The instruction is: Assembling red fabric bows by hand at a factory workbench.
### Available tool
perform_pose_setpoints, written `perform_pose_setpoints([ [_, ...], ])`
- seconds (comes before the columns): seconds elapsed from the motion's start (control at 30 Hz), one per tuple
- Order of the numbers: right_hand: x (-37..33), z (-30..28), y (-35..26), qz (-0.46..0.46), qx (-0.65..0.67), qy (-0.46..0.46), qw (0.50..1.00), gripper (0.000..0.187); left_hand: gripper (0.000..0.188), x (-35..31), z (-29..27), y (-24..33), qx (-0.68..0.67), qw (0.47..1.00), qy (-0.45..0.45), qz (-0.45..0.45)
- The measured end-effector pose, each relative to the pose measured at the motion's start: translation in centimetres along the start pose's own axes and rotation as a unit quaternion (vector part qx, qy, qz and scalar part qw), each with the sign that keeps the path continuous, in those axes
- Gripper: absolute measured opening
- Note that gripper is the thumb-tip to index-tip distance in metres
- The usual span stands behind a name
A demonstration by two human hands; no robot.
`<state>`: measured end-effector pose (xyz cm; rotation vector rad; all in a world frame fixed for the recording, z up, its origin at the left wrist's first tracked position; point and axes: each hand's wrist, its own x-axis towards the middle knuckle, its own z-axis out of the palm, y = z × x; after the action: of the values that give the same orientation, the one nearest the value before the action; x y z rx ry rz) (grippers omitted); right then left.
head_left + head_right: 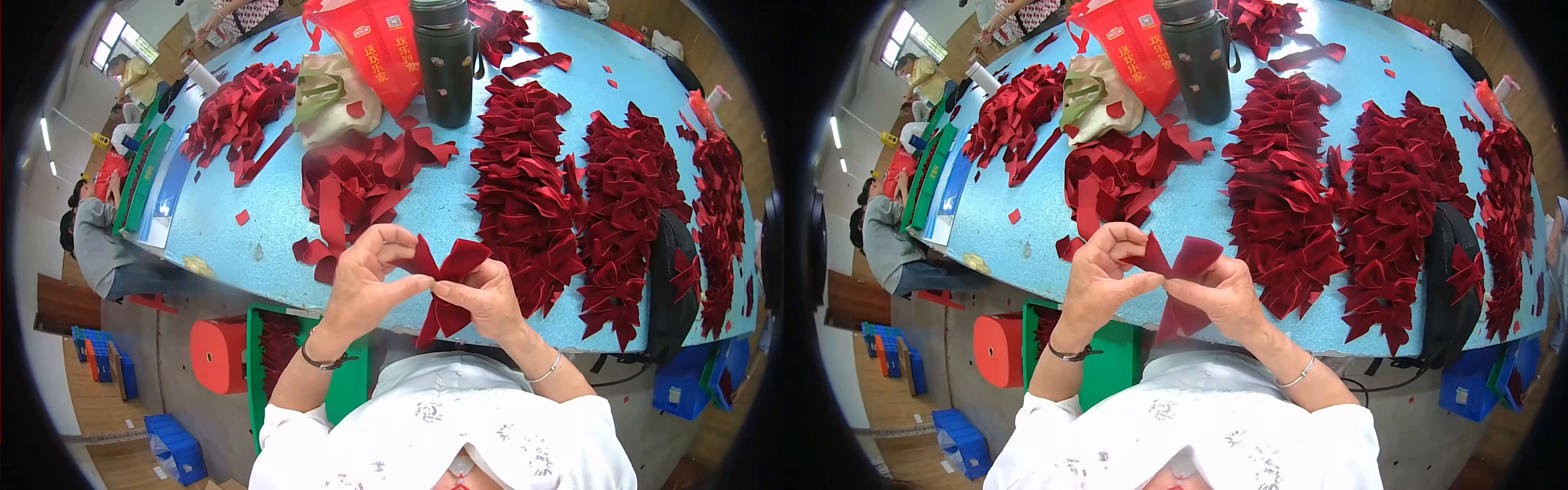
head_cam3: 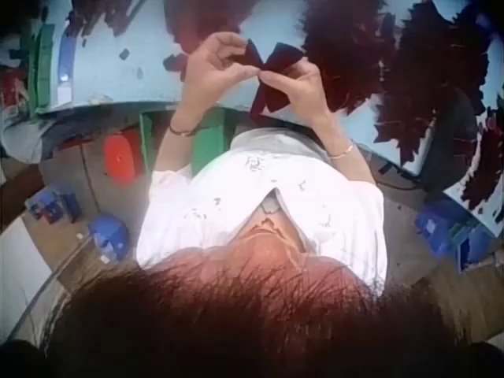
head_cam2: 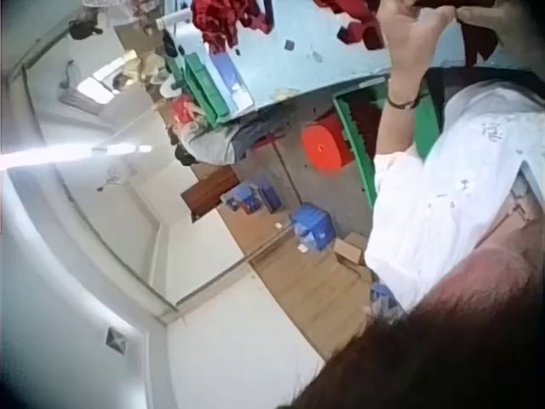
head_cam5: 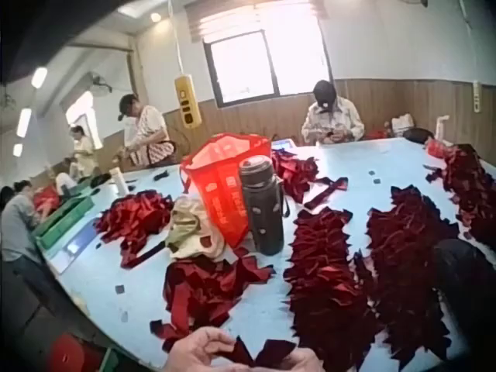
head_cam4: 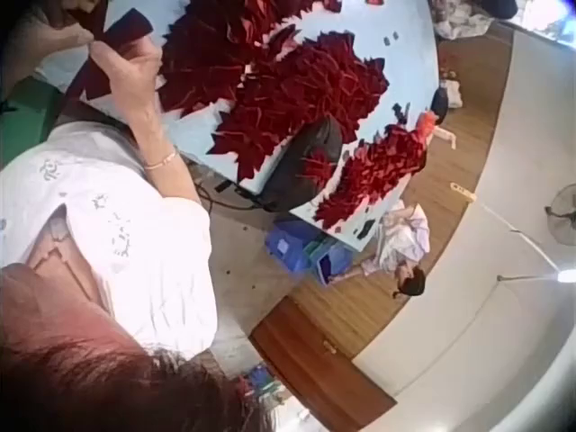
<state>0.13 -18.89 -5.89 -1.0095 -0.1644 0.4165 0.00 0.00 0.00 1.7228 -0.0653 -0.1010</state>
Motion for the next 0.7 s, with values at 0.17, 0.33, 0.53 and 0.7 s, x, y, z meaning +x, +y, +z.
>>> perform_pose_setpoints([
  [0.17,0.0,0.0,0.6,-0.013,-0.023,0.009,1.0,0.017,0.048,0.0,0.7,-1.4,0.033,0.995,-0.001,0.094],
  [0.33,0.1,0.4,0.4,-0.024,-0.051,0.024,0.998,0.015,0.052,0.1,1.0,-2.2,0.096,0.977,0.018,0.189],
  [0.53,0.1,0.8,0.4,-0.008,-0.035,0.04,0.999,0.014,0.063,0.1,1.3,-2.0,0.126,0.971,0.008,0.203],
  [0.7,0.2,0.3,0.4,0.024,-0.02,0.024,0.999,0.01,0.057,0.2,1.8,-2.2,0.113,0.976,0.063,0.176],
])
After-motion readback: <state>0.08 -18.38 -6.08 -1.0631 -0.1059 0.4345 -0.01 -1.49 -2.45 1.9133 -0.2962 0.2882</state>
